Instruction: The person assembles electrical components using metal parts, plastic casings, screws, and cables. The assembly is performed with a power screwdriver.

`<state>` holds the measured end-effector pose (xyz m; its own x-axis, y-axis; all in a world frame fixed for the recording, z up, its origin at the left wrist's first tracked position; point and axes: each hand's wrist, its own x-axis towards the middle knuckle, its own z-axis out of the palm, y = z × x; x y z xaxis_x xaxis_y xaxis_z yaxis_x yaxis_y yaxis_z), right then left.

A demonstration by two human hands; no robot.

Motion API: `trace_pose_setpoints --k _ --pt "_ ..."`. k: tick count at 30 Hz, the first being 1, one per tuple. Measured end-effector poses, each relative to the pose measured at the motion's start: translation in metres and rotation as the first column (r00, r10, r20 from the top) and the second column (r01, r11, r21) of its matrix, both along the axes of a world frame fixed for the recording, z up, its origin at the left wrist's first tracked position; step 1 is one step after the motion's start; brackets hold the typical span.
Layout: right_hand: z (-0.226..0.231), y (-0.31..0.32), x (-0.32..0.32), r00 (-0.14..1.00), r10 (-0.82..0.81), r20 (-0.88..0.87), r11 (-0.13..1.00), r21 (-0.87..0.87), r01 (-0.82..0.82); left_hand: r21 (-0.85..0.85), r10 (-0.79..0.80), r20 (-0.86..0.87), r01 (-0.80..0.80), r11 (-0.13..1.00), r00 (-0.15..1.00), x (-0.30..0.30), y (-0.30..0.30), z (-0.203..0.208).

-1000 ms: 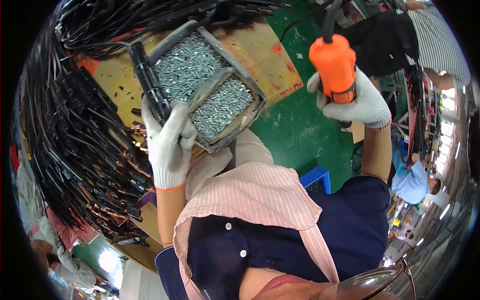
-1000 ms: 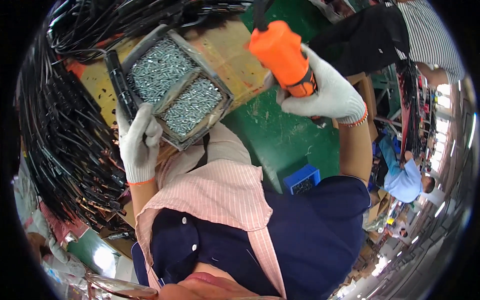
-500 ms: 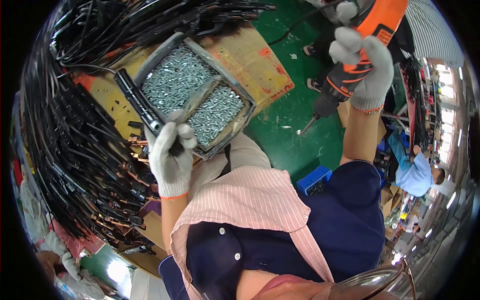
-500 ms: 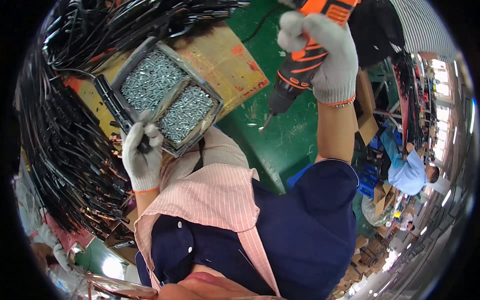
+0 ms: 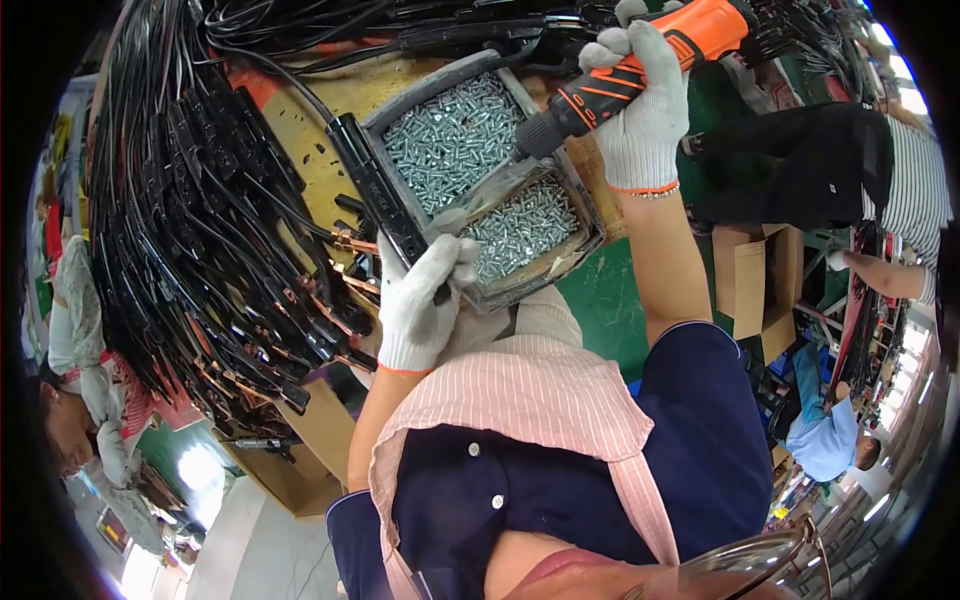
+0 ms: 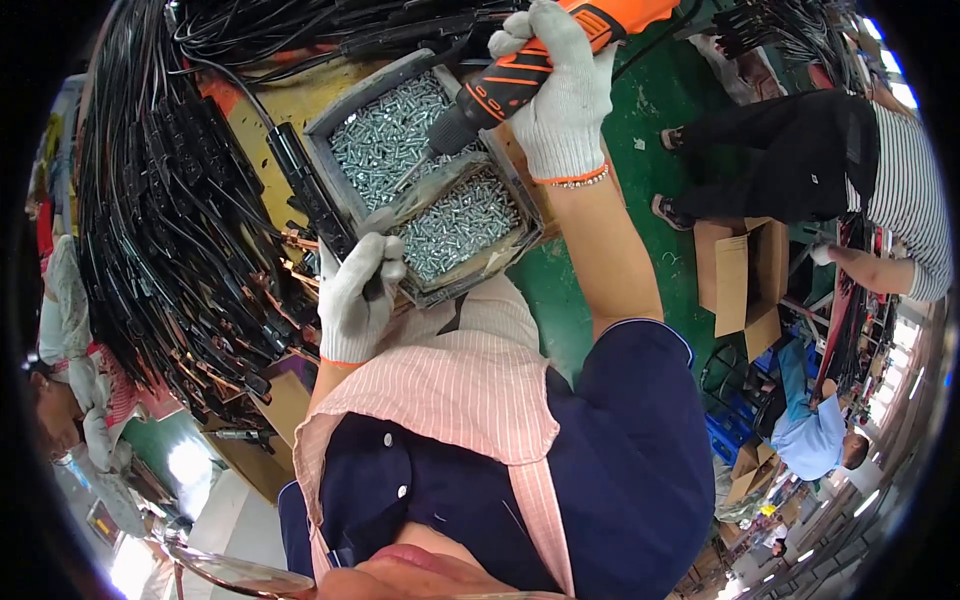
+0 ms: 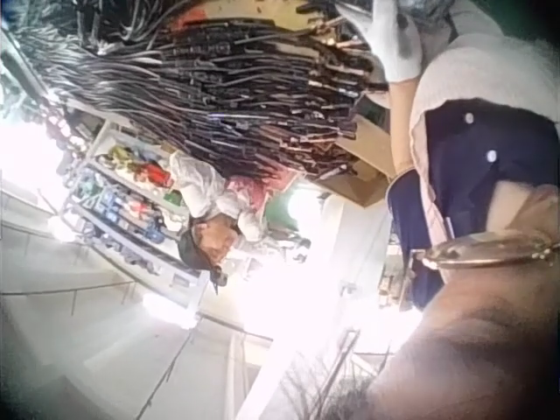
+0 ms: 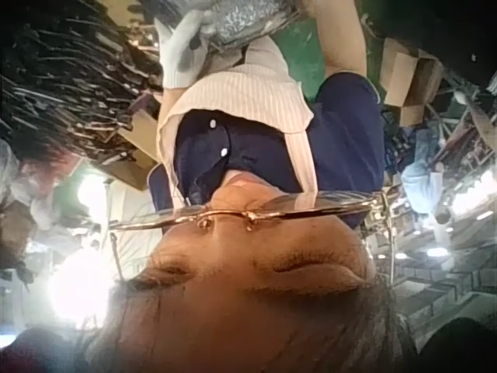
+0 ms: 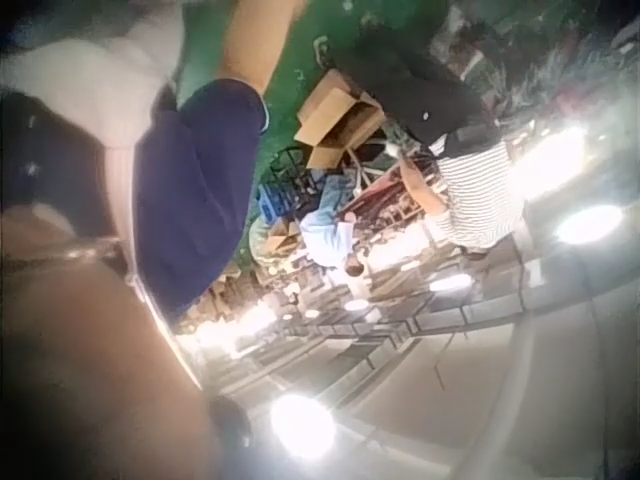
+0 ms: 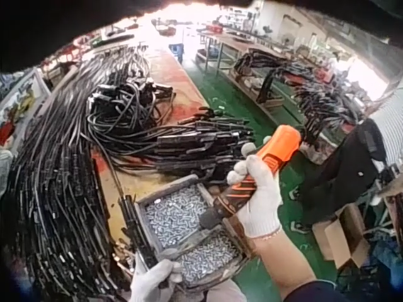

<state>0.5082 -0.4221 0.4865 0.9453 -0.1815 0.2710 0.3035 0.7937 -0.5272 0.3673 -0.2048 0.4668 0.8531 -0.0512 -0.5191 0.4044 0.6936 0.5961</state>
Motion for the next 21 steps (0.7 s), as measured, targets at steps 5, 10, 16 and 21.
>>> trace_pose_setpoints --k 5,10,16,21 --pt "-0.033 -0.021 0.011 0.836 0.302 0.458 0.951 -0.081 -0.299 0.019 -0.041 0.032 0.040 0.999 0.999 0.003 -0.003 -0.002" --pt "0.002 0.002 -0.009 0.984 -0.120 -0.130 0.982 -0.163 0.098 0.035 -0.023 0.018 0.022 0.999 1.000 0.002 -0.002 0.000" --pt "0.020 -0.002 -0.042 0.989 -0.145 0.029 0.981 -0.123 0.148 0.022 -0.030 -0.012 0.031 0.999 0.999 0.001 -0.001 0.005" --pt "0.030 0.004 -0.072 0.994 -0.063 0.090 0.961 -0.264 0.085 0.075 -0.019 -0.093 0.026 0.997 0.995 -0.002 -0.002 0.010"
